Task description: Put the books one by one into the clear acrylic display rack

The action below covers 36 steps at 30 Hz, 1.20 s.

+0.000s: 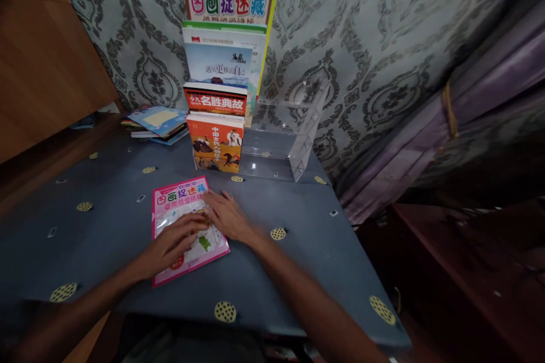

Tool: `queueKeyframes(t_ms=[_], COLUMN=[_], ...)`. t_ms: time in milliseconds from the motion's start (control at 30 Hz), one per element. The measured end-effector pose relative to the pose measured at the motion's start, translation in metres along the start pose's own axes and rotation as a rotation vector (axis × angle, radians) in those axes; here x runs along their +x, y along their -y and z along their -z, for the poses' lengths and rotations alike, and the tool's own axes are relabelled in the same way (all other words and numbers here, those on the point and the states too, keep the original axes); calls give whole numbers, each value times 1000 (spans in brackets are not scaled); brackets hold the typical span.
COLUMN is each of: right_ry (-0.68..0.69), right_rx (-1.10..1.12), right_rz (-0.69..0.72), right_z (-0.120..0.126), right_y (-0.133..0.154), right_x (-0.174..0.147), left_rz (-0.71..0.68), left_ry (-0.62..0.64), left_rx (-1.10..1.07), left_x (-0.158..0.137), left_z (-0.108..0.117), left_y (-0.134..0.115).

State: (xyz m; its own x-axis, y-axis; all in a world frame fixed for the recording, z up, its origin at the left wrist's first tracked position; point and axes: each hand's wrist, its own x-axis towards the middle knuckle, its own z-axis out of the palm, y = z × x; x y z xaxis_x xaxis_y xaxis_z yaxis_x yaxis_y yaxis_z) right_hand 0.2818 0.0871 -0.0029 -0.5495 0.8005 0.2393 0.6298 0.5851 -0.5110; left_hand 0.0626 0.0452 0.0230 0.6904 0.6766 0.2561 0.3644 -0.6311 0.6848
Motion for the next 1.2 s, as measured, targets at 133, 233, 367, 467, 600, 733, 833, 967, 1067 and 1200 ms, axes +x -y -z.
queueKeyframes(t_ms=[133,233,367,467,600,733,833,967,1067,1200], right_ry=[77,91,103,110,164,193,214,221,232,277], right_rx=[-141,-230,-285,-288,-243,-150,-96,-57,-34,-16], right_rz=[7,2,-6,-14,28,152,231,259,216,86], right_z=[3,1,-6,-16,-31,-47,-57,-58,-48,-29], right_y=[19,33,52,70,102,135,148,149,143,132], right_x=[-34,-54,-69,-71,-64,-50,-41,-40,-47,-60], left_rz=[123,192,184,216,291,322,337,347,342,345], left_ry=[-160,-231,-274,-340,-409,-438,-465,-490,-470,-462], left_rx=[-239,-331,-307,-319,-462,-561,-598,-605,-580,-552], left_x=[3,6,14,20,23,21,19,17,17,17], left_z=[3,4,12,19,21,17,14,13,13,13], left_y=[8,14,26,35,43,48,52,56,58,56])
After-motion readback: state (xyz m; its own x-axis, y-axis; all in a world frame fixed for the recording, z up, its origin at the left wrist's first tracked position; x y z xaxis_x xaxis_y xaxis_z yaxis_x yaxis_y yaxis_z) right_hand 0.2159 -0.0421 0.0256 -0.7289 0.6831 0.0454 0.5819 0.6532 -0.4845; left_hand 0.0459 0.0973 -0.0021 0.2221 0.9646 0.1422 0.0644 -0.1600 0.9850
